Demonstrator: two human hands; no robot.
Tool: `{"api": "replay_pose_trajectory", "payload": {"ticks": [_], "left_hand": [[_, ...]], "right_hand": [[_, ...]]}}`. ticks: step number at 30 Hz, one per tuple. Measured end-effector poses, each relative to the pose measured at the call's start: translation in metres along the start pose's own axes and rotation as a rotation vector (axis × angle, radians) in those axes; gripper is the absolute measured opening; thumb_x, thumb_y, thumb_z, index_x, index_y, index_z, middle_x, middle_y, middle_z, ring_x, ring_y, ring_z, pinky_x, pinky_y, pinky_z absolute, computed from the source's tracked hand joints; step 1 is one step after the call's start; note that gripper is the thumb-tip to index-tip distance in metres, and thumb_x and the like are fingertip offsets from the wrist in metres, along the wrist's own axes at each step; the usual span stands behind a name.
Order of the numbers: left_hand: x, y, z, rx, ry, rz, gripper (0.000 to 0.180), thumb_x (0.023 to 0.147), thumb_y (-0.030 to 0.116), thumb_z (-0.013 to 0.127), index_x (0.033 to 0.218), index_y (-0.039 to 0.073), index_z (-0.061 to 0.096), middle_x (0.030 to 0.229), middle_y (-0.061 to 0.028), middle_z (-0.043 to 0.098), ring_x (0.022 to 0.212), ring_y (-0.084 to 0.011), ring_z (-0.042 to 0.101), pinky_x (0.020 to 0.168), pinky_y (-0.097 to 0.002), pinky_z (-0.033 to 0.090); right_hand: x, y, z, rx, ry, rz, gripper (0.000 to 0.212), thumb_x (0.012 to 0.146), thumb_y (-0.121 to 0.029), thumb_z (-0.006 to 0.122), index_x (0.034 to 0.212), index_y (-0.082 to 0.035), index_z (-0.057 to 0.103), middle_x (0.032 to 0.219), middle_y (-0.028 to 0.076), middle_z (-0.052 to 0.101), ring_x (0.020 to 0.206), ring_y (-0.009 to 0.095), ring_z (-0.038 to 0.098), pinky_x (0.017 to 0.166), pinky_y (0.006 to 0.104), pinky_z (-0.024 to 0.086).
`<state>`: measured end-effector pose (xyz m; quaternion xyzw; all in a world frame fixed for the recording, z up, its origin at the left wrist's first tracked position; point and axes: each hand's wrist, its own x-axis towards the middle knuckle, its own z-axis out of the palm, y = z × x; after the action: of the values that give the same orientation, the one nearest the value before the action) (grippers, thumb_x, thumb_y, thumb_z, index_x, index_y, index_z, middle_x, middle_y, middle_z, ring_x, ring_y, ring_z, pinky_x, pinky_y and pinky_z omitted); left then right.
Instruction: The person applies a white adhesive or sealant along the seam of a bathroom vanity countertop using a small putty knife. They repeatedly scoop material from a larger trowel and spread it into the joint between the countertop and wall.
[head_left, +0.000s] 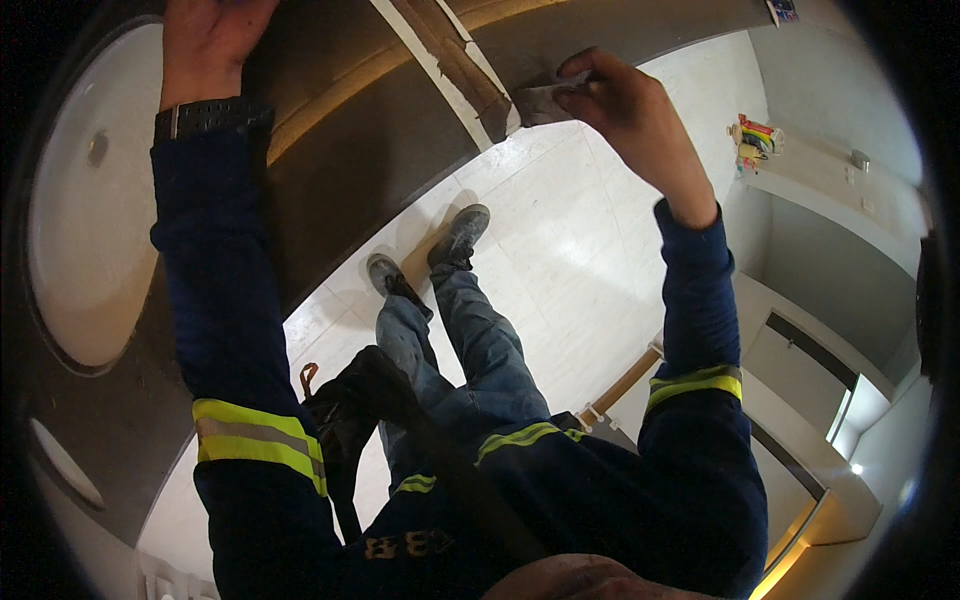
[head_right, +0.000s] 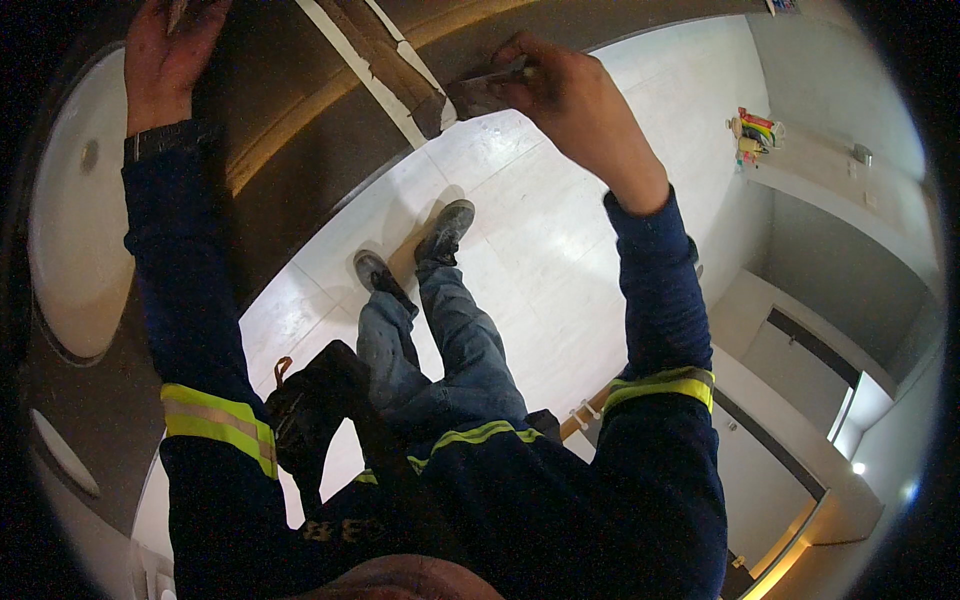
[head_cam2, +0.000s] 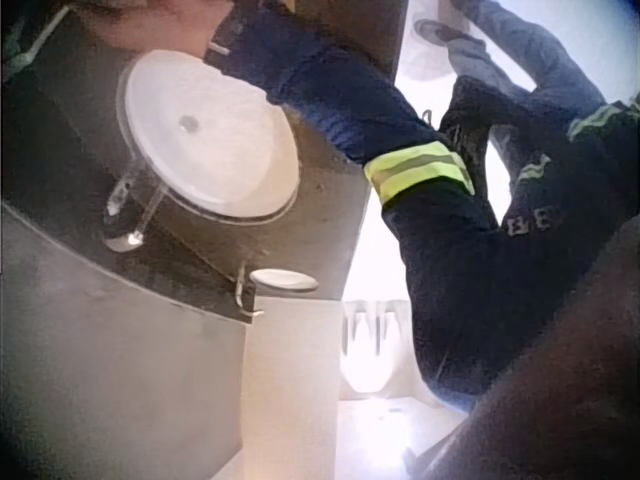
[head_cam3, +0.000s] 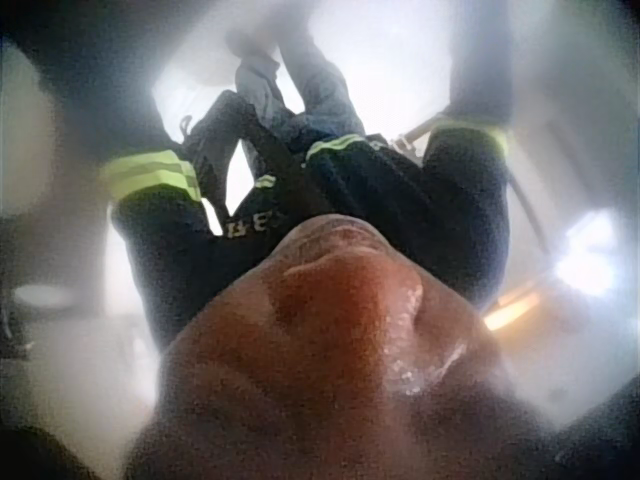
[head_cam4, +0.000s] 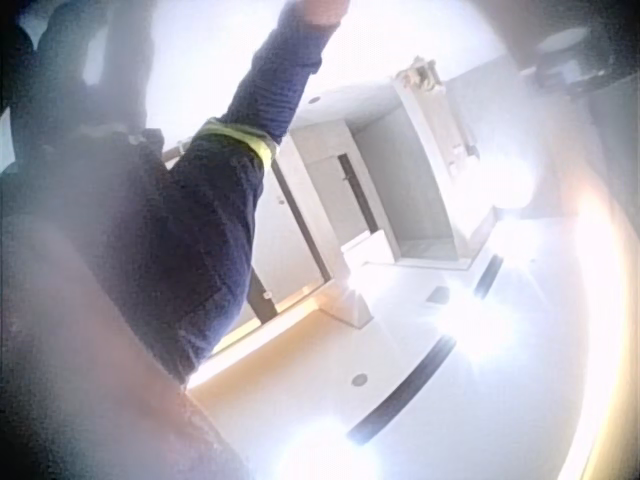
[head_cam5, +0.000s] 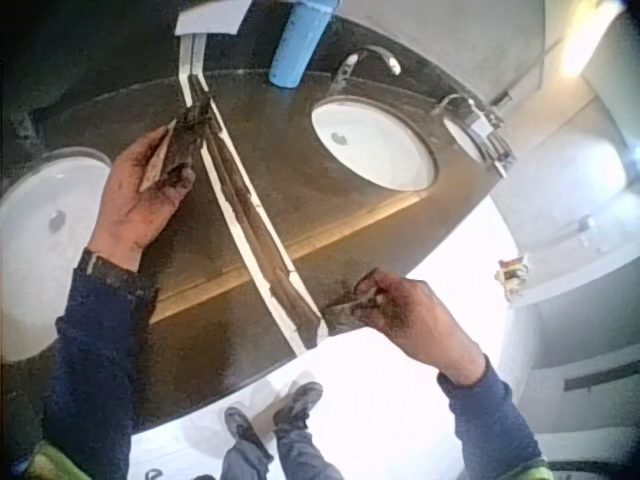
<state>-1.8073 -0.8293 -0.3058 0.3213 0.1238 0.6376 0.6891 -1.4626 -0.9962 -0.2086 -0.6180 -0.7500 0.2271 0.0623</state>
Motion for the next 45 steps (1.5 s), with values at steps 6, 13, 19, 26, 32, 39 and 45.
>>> {"api": "replay_pose_trajectory", "payload": {"ticks": [6, 13, 19, 26, 32, 39, 45], "left_hand": [[0.004, 0.006, -0.001, -0.067, -0.018, -0.030, 0.028, 0.107, 0.015, 0.046, 0.124, -0.002, 0.061, 0.109, -0.0134, 0.070, 0.093, -0.0238, 0.069, 0.079, -0.0366, 0.061], [0.004, 0.004, -0.004, -0.074, -0.073, -0.013, 0.029, 0.107, 0.014, 0.046, 0.126, -0.004, 0.060, 0.115, -0.0144, 0.069, 0.096, -0.0244, 0.069, 0.082, -0.0375, 0.061], [0.007, 0.005, 0.003, -0.015, -0.052, -0.015, 0.029, 0.107, 0.013, 0.045, 0.127, -0.004, 0.059, 0.114, -0.0139, 0.068, 0.095, -0.0245, 0.068, 0.082, -0.0372, 0.060], [0.008, 0.005, -0.007, 0.032, -0.066, 0.037, 0.029, 0.108, 0.016, 0.046, 0.122, -0.004, 0.060, 0.113, -0.0149, 0.068, 0.094, -0.0248, 0.068, 0.082, -0.0384, 0.061], [-0.011, -0.004, -0.005, -0.051, -0.047, 0.059, 0.028, 0.107, 0.016, 0.046, 0.123, -0.003, 0.061, 0.113, -0.0149, 0.068, 0.095, -0.0251, 0.067, 0.082, -0.0393, 0.060], [-0.001, 0.008, 0.019, 0.079, 0.072, -0.019, 0.030, 0.107, 0.016, 0.046, 0.127, -0.002, 0.059, 0.116, -0.0146, 0.067, 0.098, -0.0236, 0.066, 0.082, -0.0385, 0.059], [-0.061, 0.032, 0.040, 1.159, -0.014, 0.052, 0.046, 0.099, 0.022, 0.064, 0.139, 0.000, 0.055, 0.128, -0.0143, 0.065, 0.115, -0.0207, 0.065, 0.096, -0.0329, 0.053]], "right_hand": [[-0.028, -0.031, 0.009, 0.366, 0.122, -0.038, 0.037, 0.091, 0.005, 0.061, 0.127, -0.006, 0.067, 0.108, 0.014, 0.065, 0.096, 0.024, 0.069, 0.082, 0.0343, 0.057], [0.001, -0.052, 0.026, 0.141, 0.239, -0.089, 0.037, 0.085, -0.009, 0.073, 0.122, -0.003, 0.069, 0.101, 0.015, 0.063, 0.082, 0.027, 0.068, 0.073, 0.0359, 0.057], [0.038, -0.076, 0.006, -0.078, 0.269, -0.152, 0.022, 0.089, -0.012, 0.071, 0.108, -0.001, 0.073, 0.096, 0.018, 0.071, 0.083, 0.032, 0.072, 0.071, 0.0352, 0.056], [0.034, -0.077, 0.016, -0.110, 0.169, -0.191, 0.021, 0.088, -0.013, 0.073, 0.105, -0.001, 0.074, 0.091, 0.017, 0.071, 0.077, 0.029, 0.072, 0.070, 0.0336, 0.056], [-0.018, -0.064, 0.030, -0.187, 0.116, -0.081, 0.024, 0.082, -0.015, 0.076, 0.105, -0.008, 0.077, 0.082, 0.012, 0.066, 0.064, 0.026, 0.066, 0.061, 0.0356, 0.053], [-0.050, -0.073, 0.025, -0.034, 0.155, 0.065, 0.032, 0.078, -0.010, 0.077, 0.109, -0.005, 0.075, 0.079, 0.012, 0.061, 0.063, 0.024, 0.061, 0.060, 0.0344, 0.050], [-0.069, -0.039, 0.034, 0.168, 0.437, -0.086, 0.033, 0.077, -0.015, 0.078, 0.108, -0.006, 0.075, 0.075, 0.008, 0.055, 0.059, 0.021, 0.057, 0.056, 0.0330, 0.047]]}}
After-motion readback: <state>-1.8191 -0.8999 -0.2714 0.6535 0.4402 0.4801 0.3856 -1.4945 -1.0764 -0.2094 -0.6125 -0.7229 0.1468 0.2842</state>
